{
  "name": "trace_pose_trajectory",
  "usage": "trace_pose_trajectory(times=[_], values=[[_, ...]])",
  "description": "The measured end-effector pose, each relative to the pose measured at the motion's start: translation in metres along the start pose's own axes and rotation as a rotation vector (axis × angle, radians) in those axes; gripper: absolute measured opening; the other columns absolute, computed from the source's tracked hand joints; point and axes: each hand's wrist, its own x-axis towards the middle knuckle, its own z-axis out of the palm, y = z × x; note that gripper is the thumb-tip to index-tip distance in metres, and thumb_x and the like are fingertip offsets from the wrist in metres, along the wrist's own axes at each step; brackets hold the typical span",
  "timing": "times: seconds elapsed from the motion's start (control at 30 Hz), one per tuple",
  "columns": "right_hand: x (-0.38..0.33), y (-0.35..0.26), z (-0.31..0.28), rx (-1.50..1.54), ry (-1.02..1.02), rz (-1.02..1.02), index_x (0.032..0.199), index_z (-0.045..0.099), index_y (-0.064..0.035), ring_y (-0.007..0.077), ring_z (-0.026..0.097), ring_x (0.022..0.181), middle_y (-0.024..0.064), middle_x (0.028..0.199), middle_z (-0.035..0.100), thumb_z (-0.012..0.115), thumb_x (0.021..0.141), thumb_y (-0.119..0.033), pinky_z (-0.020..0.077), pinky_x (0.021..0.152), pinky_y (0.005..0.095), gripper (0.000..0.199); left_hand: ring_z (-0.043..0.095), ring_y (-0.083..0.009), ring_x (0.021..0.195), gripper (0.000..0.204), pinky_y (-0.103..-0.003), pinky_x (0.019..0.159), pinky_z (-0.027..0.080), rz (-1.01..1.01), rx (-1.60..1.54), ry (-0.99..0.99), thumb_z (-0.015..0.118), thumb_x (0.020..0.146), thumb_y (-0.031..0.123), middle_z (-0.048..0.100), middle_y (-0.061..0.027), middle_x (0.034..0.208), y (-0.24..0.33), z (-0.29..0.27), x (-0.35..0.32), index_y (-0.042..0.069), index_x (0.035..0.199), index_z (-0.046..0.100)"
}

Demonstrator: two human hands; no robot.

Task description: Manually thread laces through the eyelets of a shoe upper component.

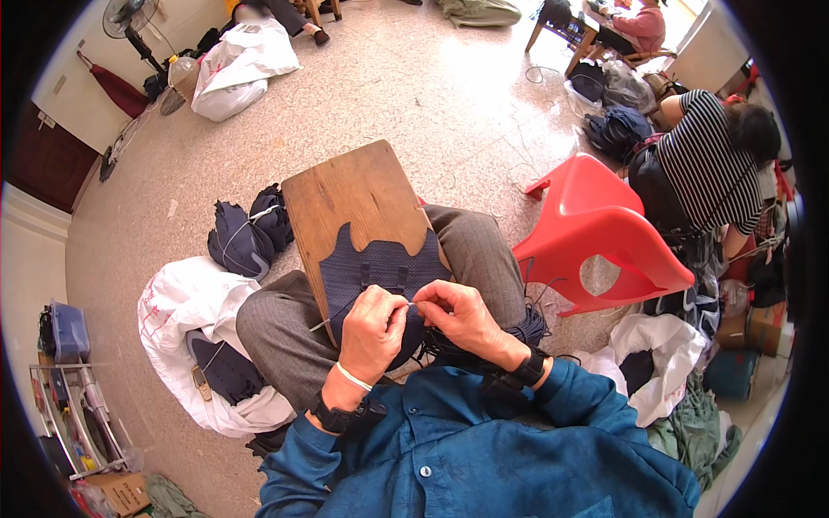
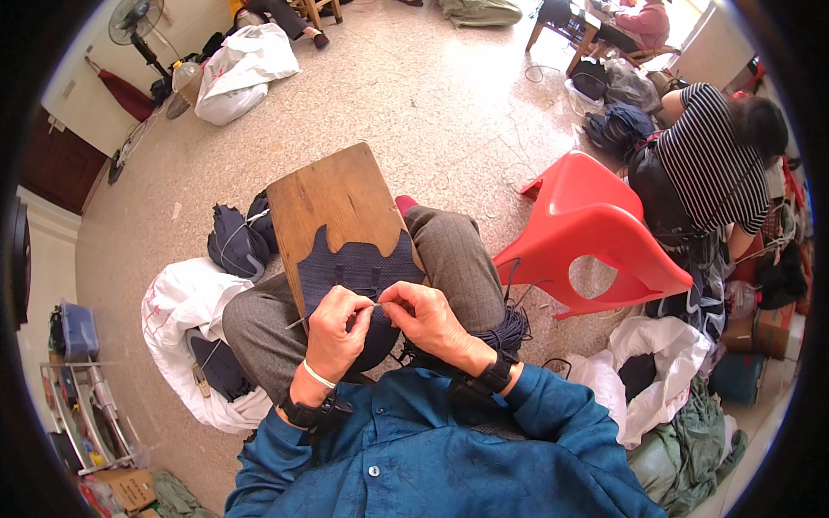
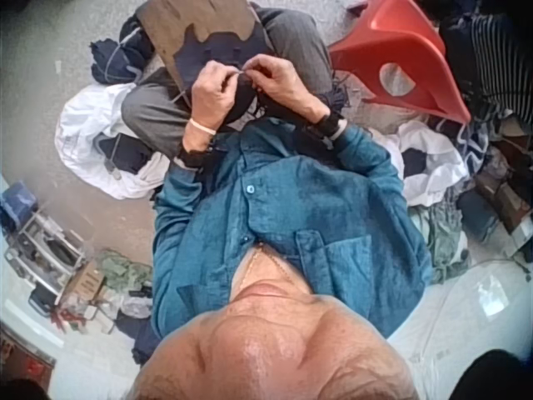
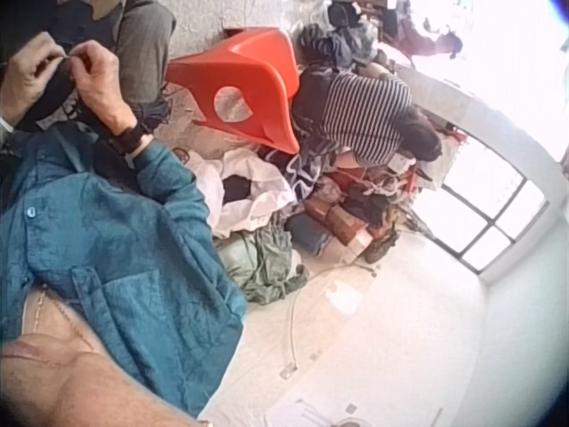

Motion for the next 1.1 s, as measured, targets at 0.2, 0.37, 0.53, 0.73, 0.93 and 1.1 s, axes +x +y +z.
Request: trace_pose_trajectory(times=[0.2, 0.37, 0.53, 0.73, 0.93, 1.1], values=[[0.001, 0.008, -0.008, 0.070, 0.013, 0.021, 0.104, 0.068, 0.0009, 0.0074, 0.063, 0.071, 0.0018, 0.080, 0.067, 0.064, 0.101, -0.009, 0.0536, 0.064, 0.0234, 0.011, 0.058, -0.0125, 0.065, 0.007, -0.026, 0.059, 0.047, -0.281, -0.227, -0.019, 0.072, 0.087, -0.004, 0.060, -0.0052, 0.082, 0.006, -0.006, 0.002, 0.001, 0.091, 0.069], [0.001, 0.011, -0.011, 0.252, -0.104, 0.150, 0.108, 0.069, -0.0004, 0.0054, 0.063, 0.072, 0.0000, 0.083, 0.066, 0.064, 0.103, -0.012, 0.0547, 0.067, 0.0214, 0.013, 0.058, -0.0127, 0.068, 0.007, -0.026, 0.060, 0.048, -0.244, -0.245, -0.060, 0.071, 0.087, -0.004, 0.060, -0.0051, 0.083, 0.003, -0.005, -0.001, 0.001, 0.092, 0.070], [0.002, 0.010, -0.009, 0.224, -0.105, 0.153, 0.108, 0.069, -0.0002, 0.0048, 0.061, 0.071, -0.0008, 0.081, 0.065, 0.064, 0.103, -0.013, 0.0540, 0.066, 0.0213, 0.014, 0.059, -0.0137, 0.069, 0.007, -0.027, 0.060, 0.049, -0.259, -0.237, -0.063, 0.071, 0.087, -0.005, 0.060, -0.0052, 0.083, 0.005, -0.006, 0.000, 0.001, 0.091, 0.069], [0.002, 0.010, -0.006, 0.221, -0.096, 0.156, 0.106, 0.069, 0.0001, 0.0047, 0.061, 0.070, -0.0010, 0.079, 0.065, 0.064, 0.103, -0.014, 0.0534, 0.065, 0.0220, 0.016, 0.059, -0.0154, 0.067, 0.008, -0.028, 0.059, 0.049, -0.163, -0.112, -0.052, 0.072, 0.086, -0.005, 0.059, -0.0058, 0.082, -0.001, -0.004, -0.002, 0.001, 0.090, 0.069], [0.000, 0.000, -0.003, -0.108, 0.021, -0.084, 0.102, 0.068, -0.0001, 0.0129, 0.064, 0.071, 0.0049, 0.080, 0.065, 0.067, 0.097, -0.008, 0.0519, 0.062, 0.0285, 0.009, 0.060, -0.0163, 0.065, 0.008, -0.028, 0.058, 0.048, -0.104, -0.094, -0.014, 0.073, 0.084, -0.005, 0.061, -0.0066, 0.080, -0.001, -0.003, -0.002, 0.001, 0.088, 0.069], [0.002, -0.001, 0.001, -0.341, 0.111, -0.376, 0.098, 0.067, -0.0012, 0.0236, 0.066, 0.076, 0.0122, 0.084, 0.065, 0.068, 0.092, -0.002, 0.0514, 0.065, 0.0339, 0.006, 0.059, -0.0162, 0.065, 0.008, -0.028, 0.058, 0.048, -0.187, -0.161, -0.034, 0.073, 0.084, -0.005, 0.062, -0.0070, 0.081, -0.002, -0.004, -0.002, 0.001, 0.088, 0.069]])
